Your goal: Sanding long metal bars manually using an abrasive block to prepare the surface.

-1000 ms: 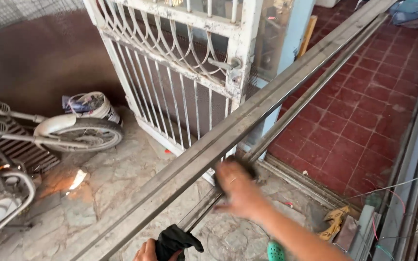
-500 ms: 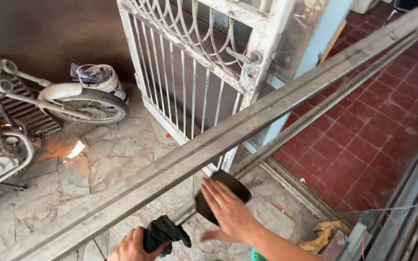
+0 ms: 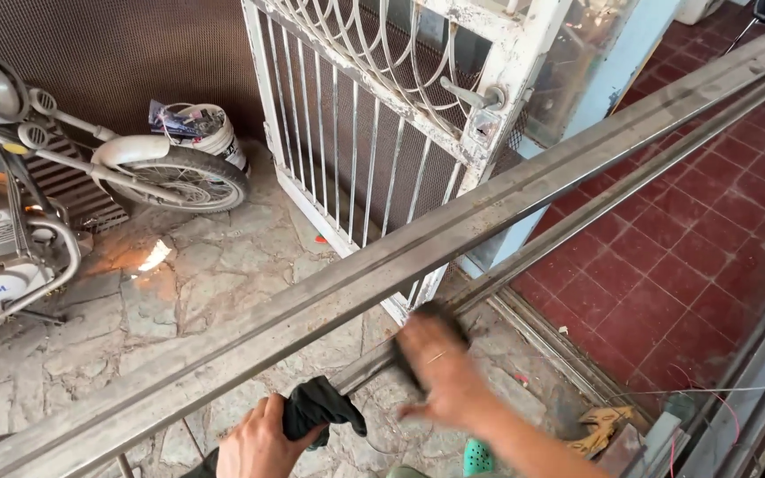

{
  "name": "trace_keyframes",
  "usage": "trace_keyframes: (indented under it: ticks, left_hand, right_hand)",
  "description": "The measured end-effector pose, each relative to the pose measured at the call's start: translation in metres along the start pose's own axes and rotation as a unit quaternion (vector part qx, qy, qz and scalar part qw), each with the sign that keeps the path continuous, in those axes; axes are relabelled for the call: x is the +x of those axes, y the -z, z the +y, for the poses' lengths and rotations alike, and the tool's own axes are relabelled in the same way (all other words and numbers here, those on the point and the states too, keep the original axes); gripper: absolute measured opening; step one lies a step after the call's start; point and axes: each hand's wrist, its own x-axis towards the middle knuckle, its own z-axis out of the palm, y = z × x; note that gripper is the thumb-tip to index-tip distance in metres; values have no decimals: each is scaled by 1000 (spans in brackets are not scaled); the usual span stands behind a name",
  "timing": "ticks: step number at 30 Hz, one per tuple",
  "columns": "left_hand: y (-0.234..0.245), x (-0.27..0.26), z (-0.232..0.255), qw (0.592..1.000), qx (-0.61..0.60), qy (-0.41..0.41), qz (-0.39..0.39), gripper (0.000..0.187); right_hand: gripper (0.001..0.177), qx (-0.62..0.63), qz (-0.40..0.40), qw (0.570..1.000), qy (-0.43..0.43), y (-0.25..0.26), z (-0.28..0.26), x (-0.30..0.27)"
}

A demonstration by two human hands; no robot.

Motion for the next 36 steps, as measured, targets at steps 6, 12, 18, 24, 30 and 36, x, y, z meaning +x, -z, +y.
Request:
trace_keyframes:
  ticks: [6, 12, 18, 24, 30, 36]
  left_hand:
    - [-2, -1, -1, 999, -1, -18, 30, 73]
    - [-8, 1, -2, 999, -14, -23, 30, 76]
    - [-17, 6, -4, 999, 16, -46, 24, 75]
    - [-39, 11, 1, 998, -12, -2, 59, 74]
    - [-73, 21, 1, 985, -82, 29, 146, 81]
    - [-50, 18, 4, 994, -83, 35, 58, 75]
  right_hand:
    - [119, -340, -43, 927, -151, 29, 47, 23]
    - [149, -477, -27, 878, 37, -15, -50, 19]
    - [138, -249, 75, 960, -104, 28, 0, 17]
    - [165, -552, -16, 833, -25, -33, -58, 8]
    - [111, -530, 7, 844, -80, -15, -25, 16]
    - [141, -542, 19, 840, -1, -25, -46, 8]
